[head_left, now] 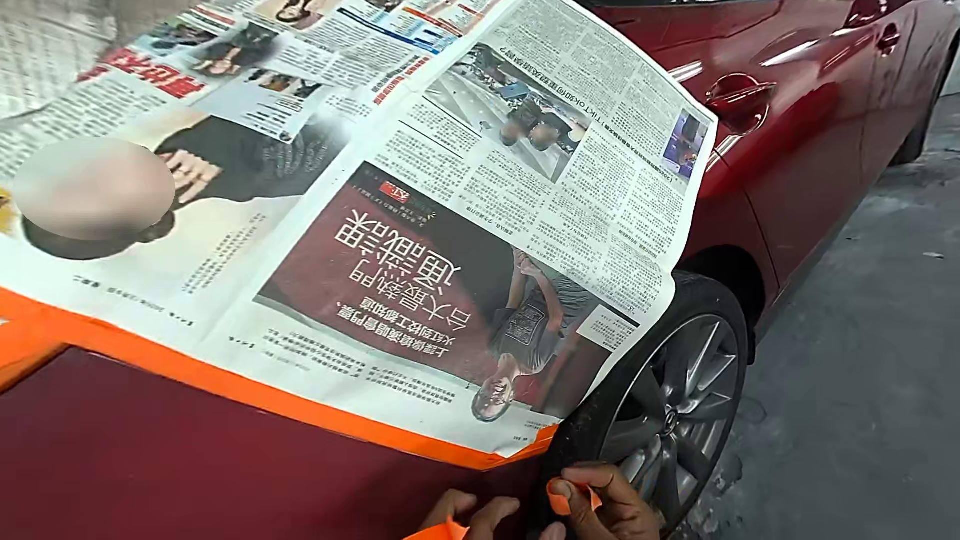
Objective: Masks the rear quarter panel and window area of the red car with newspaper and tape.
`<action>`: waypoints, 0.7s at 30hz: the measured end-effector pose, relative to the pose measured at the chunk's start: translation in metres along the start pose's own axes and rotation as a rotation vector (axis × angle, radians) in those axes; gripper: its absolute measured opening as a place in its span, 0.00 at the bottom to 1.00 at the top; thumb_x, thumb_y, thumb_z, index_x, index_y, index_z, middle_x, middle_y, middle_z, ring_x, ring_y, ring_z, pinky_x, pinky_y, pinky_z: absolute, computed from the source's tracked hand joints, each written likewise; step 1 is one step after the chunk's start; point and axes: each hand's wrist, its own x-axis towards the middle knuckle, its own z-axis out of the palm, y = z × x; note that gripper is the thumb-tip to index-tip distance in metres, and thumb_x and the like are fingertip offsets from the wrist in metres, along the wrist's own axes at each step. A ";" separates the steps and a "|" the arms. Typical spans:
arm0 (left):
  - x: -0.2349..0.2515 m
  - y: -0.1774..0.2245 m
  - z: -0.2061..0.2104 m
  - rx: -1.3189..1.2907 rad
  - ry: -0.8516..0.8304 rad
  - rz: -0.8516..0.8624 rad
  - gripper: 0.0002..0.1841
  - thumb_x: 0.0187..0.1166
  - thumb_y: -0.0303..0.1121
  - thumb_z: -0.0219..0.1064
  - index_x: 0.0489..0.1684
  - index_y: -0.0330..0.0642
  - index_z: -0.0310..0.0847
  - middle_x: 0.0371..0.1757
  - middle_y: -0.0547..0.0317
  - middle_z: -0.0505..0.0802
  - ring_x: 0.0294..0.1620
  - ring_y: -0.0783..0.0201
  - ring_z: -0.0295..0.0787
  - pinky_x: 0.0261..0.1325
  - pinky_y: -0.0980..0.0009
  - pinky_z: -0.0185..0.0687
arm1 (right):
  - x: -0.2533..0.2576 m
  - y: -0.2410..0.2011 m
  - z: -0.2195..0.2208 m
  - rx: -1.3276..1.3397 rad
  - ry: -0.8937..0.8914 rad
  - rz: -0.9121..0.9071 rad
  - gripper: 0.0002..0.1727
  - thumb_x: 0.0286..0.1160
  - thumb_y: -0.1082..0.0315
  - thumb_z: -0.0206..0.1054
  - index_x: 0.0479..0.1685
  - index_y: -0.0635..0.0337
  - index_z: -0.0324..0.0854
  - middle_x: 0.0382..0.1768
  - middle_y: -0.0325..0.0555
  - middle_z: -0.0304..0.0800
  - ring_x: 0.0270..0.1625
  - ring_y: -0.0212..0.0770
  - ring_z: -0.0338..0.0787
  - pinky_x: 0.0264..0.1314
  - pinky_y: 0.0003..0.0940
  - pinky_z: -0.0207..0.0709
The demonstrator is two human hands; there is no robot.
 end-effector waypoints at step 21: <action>0.013 -0.003 0.008 0.041 0.061 0.032 0.10 0.79 0.38 0.68 0.31 0.42 0.86 0.53 0.43 0.82 0.60 0.61 0.73 0.69 0.67 0.60 | 0.006 0.007 0.011 -0.025 0.014 -0.043 0.07 0.69 0.78 0.75 0.43 0.64 0.91 0.46 0.42 0.94 0.51 0.31 0.91 0.56 0.27 0.87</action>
